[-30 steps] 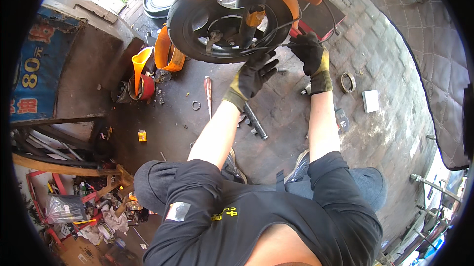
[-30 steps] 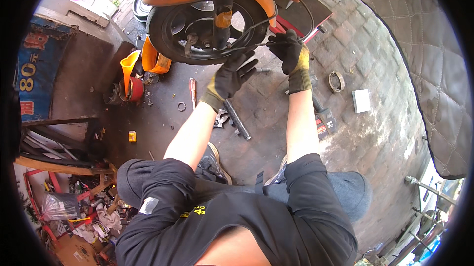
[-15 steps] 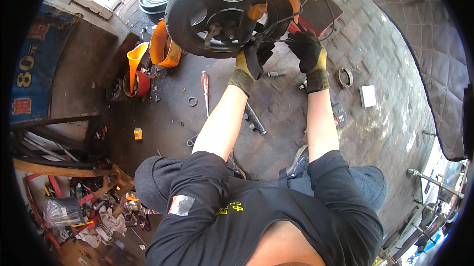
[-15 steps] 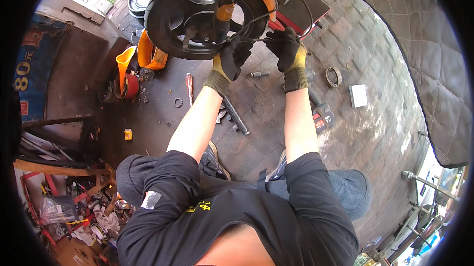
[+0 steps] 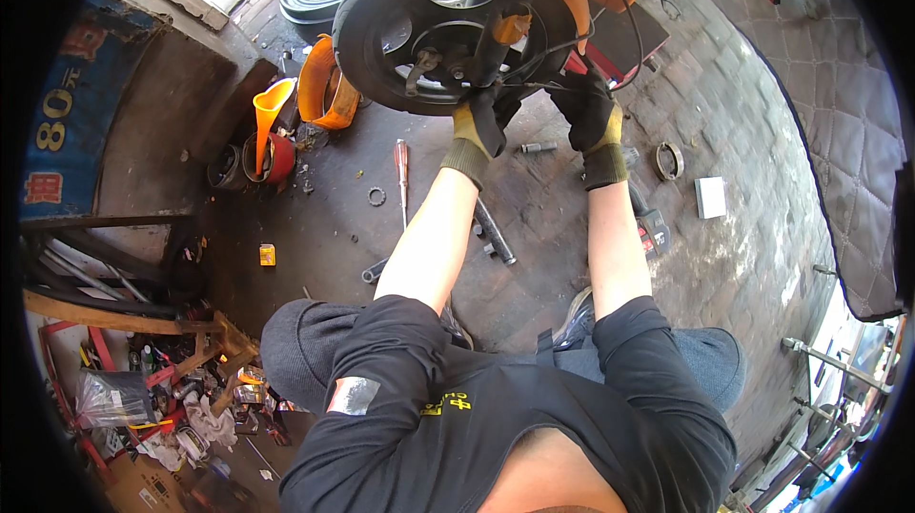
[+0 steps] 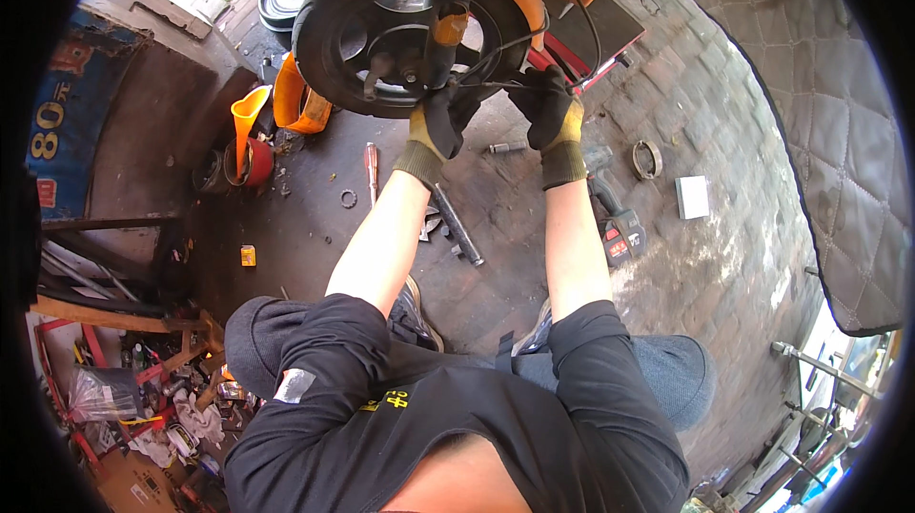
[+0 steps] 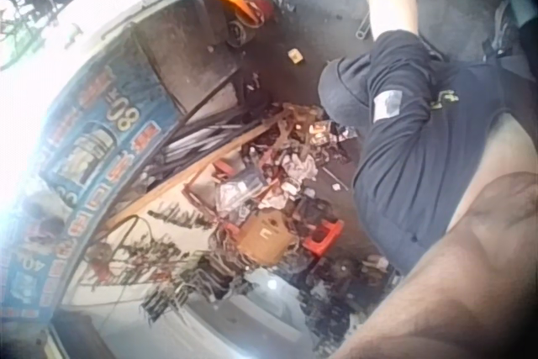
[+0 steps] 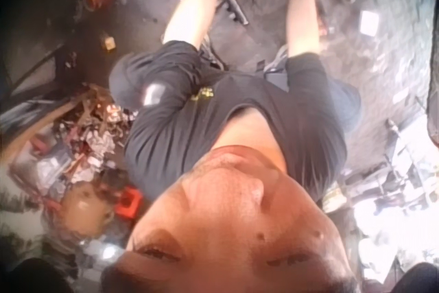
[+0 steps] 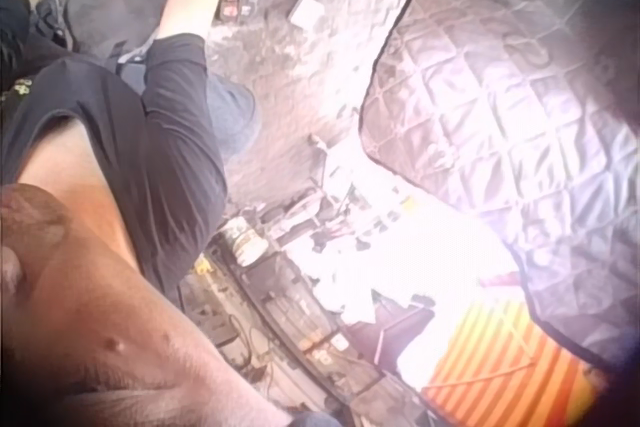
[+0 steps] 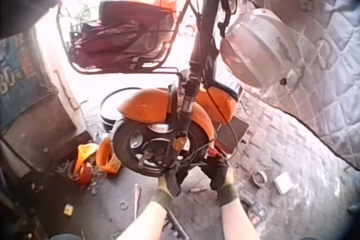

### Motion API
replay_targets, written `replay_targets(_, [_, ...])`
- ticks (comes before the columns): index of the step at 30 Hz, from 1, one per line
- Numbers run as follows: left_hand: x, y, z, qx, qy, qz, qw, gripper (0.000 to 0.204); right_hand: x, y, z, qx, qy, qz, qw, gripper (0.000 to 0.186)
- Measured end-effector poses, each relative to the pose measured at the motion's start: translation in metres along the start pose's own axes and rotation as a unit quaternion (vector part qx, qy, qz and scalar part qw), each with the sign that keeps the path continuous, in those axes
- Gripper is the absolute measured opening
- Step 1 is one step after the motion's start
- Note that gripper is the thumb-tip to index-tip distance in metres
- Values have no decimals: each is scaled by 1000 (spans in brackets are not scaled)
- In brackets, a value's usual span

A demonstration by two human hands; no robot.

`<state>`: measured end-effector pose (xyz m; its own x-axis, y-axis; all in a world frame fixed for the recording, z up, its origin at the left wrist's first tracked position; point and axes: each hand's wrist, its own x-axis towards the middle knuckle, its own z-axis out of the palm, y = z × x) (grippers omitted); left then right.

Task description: The person sits on the floor and repairs the front wheel of an orange electric scooter. They use a cordless impact wrench and a wrench to remove and reinstall the wheel, then tighten the axle nuts.

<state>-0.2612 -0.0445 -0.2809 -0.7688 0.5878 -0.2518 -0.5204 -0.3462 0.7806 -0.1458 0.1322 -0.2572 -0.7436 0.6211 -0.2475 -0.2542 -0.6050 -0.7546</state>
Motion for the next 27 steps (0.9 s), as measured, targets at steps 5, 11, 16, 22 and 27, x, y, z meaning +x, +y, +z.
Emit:
replay_targets(5, [-19, 38, -30, -47, -21, -83, 995, 26, -1, 10, 19, 7, 44, -5, 999, 46])
replay_targets(11, [-25, 77, -41, -24, 79, -101, 991, 43, -10, 20, 39, 8, -12, 3, 1000, 42])
replay_targets(16, [-29, 91, -26, 69, 63, -98, 991, 41, -11, 43, 46, 1, -65, -39, 997, 26])
replay_targets(22, [-21, 92, -34, 65, 70, -125, 988, 36, -14, 50, 48, -69, -119, -84, 987, 31])
replay_targets(27, [-4, 61, -59, 395, 3, 96, 913, 28, -26, 46, 56, -71, -127, -104, 984, 28])
